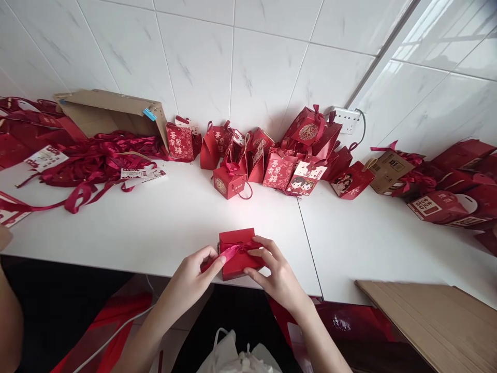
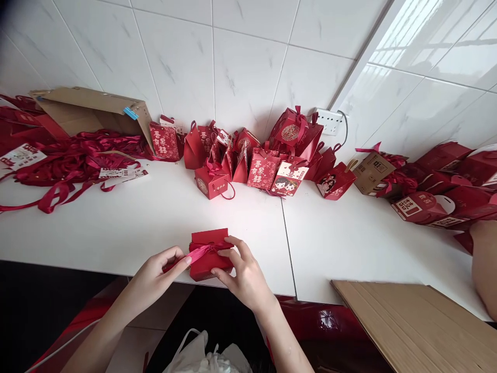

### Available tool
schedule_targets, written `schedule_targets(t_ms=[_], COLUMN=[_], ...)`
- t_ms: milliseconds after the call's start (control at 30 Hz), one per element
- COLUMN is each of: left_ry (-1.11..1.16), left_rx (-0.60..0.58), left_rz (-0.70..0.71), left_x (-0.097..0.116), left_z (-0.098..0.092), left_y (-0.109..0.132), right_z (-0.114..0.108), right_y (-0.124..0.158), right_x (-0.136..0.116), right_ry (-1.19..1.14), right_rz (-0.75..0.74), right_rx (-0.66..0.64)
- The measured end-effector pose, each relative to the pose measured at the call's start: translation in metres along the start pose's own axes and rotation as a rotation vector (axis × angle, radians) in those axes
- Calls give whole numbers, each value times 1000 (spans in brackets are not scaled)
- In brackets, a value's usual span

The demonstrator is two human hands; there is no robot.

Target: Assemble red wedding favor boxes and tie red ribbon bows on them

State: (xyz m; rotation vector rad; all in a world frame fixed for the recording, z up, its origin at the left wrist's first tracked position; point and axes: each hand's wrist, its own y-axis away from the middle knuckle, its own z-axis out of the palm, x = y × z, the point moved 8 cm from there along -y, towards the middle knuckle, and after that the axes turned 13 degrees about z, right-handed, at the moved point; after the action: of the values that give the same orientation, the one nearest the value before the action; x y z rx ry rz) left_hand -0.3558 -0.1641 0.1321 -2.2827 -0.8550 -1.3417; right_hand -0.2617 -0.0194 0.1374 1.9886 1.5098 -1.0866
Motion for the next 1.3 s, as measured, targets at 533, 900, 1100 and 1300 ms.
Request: schedule_targets(t_ms=[533, 900, 1100, 1300], left_ry=[-117, -162, 28, 45], left_rx=[-487, 74, -170, -154], left_rz=[-3, 287, 375, 328], left_x=[-26, 2, 12, 3], left_z=[45, -35, 9, 15], left_y=[23, -34, -63, -63], right_z=[3, 25, 40, 9], right_y=[8, 33, 33, 36], right_x=[-3, -49, -45, -41], right_ry=[48, 460, 386, 107], right_rz=[-16, -448, -502, -404], right_rx=[142, 315, 415, 527])
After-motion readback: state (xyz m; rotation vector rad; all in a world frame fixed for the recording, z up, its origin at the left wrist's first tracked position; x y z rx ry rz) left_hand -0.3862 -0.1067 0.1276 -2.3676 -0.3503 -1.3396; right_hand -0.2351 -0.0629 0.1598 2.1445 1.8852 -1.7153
